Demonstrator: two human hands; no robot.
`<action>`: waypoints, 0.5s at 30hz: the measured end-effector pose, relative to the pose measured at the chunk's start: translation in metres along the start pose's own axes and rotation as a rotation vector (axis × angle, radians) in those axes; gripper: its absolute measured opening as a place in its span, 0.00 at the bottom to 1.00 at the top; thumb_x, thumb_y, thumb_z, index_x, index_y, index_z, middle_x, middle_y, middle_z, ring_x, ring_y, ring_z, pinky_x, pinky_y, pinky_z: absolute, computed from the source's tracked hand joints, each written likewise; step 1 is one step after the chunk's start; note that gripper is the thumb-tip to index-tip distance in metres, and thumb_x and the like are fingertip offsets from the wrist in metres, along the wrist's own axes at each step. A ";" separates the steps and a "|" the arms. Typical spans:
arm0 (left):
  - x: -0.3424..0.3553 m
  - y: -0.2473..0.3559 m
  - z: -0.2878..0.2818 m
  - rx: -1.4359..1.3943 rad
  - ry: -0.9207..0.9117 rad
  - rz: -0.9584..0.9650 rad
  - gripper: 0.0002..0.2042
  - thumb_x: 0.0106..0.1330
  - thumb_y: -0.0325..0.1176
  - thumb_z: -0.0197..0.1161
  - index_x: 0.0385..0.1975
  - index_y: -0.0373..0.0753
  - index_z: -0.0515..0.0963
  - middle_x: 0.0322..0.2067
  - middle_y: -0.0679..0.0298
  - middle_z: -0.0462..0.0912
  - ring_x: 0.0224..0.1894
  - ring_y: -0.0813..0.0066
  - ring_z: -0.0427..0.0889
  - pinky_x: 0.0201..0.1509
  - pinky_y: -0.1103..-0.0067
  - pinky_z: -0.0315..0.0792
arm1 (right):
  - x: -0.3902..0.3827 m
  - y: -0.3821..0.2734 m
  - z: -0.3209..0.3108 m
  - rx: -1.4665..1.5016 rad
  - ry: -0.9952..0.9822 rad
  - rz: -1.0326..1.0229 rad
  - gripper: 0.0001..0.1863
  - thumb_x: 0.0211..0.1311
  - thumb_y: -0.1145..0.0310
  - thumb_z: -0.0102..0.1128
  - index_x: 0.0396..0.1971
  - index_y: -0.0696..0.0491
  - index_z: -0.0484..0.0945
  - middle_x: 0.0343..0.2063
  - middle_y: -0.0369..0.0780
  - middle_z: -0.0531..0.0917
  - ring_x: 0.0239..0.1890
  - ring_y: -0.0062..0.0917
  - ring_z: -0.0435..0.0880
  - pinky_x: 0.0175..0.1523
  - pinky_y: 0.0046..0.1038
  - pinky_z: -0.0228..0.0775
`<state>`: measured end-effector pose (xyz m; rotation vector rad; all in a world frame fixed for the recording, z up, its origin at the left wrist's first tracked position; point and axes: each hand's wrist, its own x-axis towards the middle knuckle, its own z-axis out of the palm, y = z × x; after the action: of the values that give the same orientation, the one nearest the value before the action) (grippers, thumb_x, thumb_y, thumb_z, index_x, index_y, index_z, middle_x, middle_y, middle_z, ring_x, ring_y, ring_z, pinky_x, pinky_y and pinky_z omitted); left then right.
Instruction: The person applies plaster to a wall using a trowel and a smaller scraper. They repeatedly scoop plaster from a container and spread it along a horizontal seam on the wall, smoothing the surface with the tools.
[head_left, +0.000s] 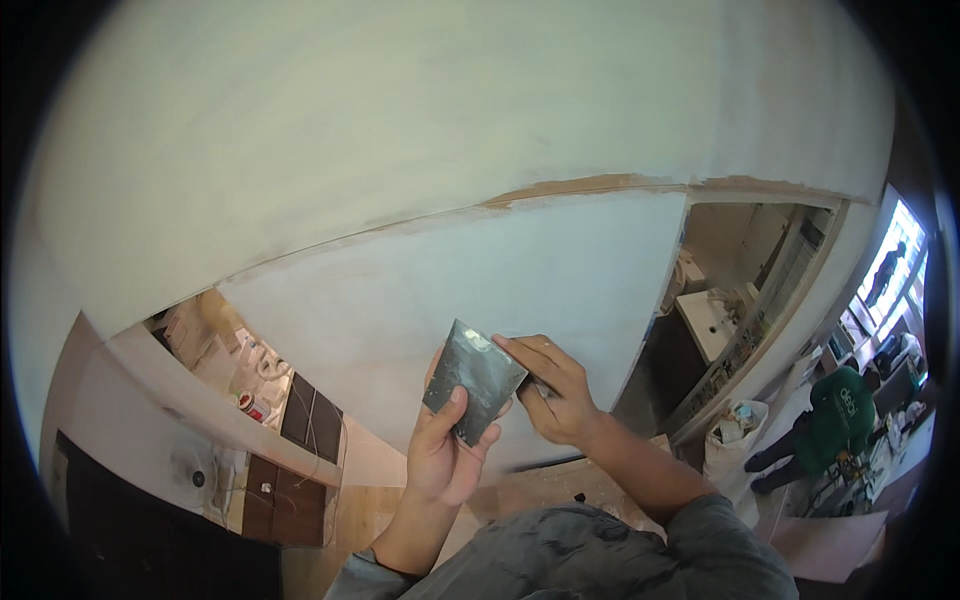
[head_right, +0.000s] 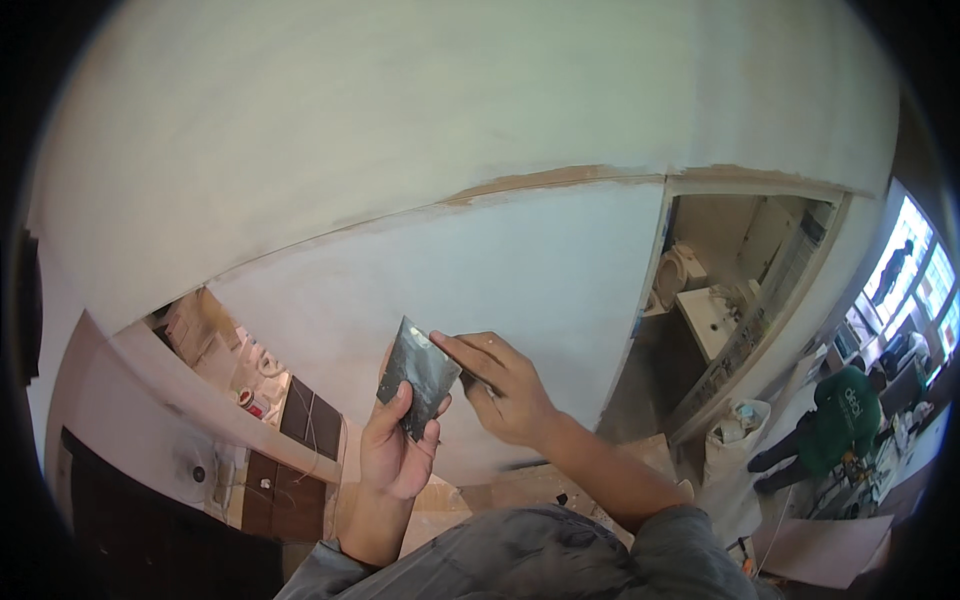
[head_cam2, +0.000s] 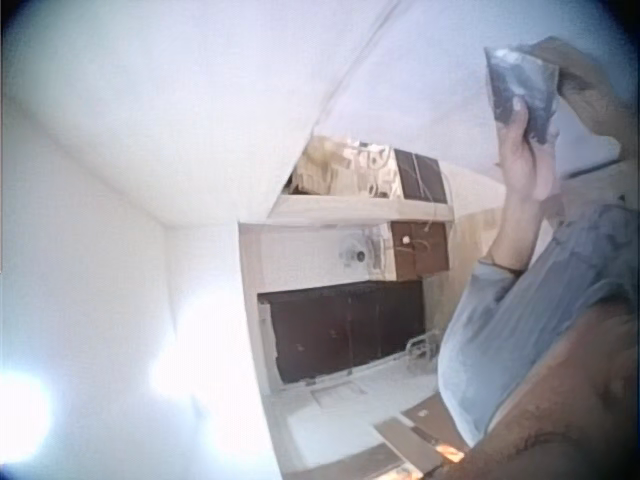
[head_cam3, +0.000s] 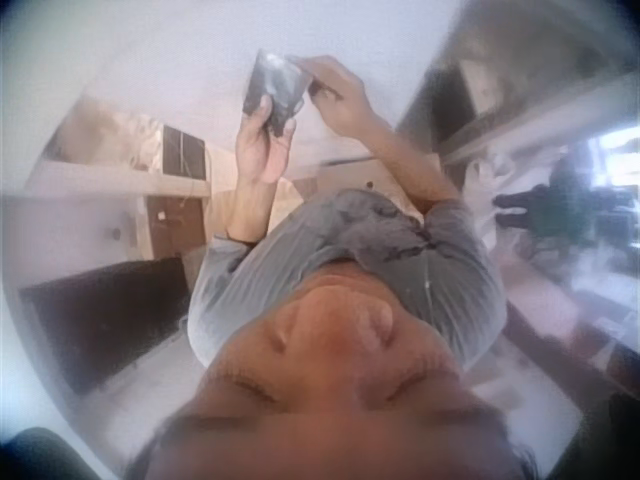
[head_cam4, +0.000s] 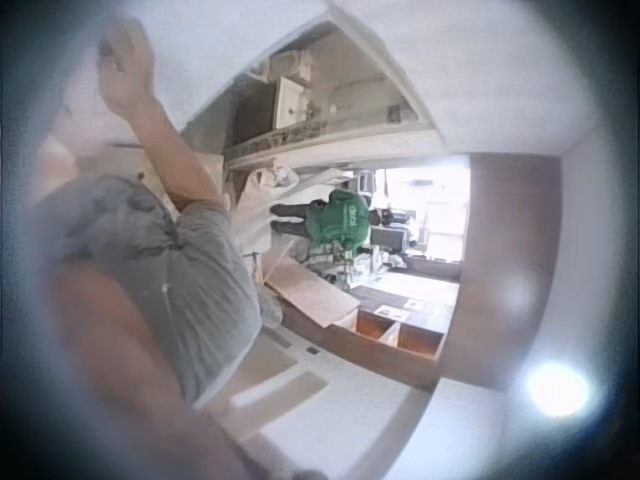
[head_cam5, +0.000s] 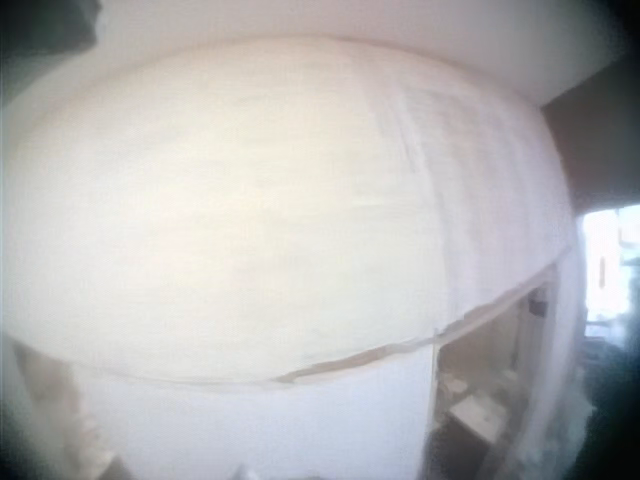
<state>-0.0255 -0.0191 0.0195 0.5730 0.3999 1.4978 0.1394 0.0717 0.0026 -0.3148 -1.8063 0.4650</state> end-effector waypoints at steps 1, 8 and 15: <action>0.002 -0.001 0.000 0.026 -0.017 0.014 0.30 0.77 0.32 0.58 0.77 0.46 0.55 0.55 0.56 0.80 0.48 0.63 0.87 0.39 0.79 0.89 | -0.006 0.006 -0.005 -0.070 -0.065 0.034 0.25 0.65 0.82 0.54 0.63 0.60 0.75 0.43 0.47 0.84 0.41 0.35 0.84 0.46 0.31 0.78; 0.017 -0.032 -0.035 0.740 -0.012 0.528 0.29 0.74 0.18 0.55 0.74 0.38 0.59 0.59 0.51 0.78 0.58 0.56 0.83 0.61 0.67 0.82 | -0.058 0.022 -0.044 0.647 0.259 0.917 0.19 0.70 0.76 0.55 0.59 0.57 0.76 0.50 0.40 0.82 0.48 0.31 0.82 0.47 0.35 0.77; 0.055 -0.031 -0.072 1.622 -0.466 0.909 0.39 0.52 0.04 0.56 0.61 0.53 0.78 0.64 0.50 0.75 0.66 0.41 0.76 0.62 0.61 0.81 | -0.071 0.001 -0.026 1.288 0.254 1.063 0.18 0.70 0.75 0.56 0.58 0.56 0.74 0.51 0.41 0.82 0.50 0.31 0.81 0.47 0.40 0.75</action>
<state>-0.0391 0.0439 -0.0512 2.5851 1.0442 1.4925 0.1842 0.0449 -0.0521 -0.3514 -0.6682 2.0543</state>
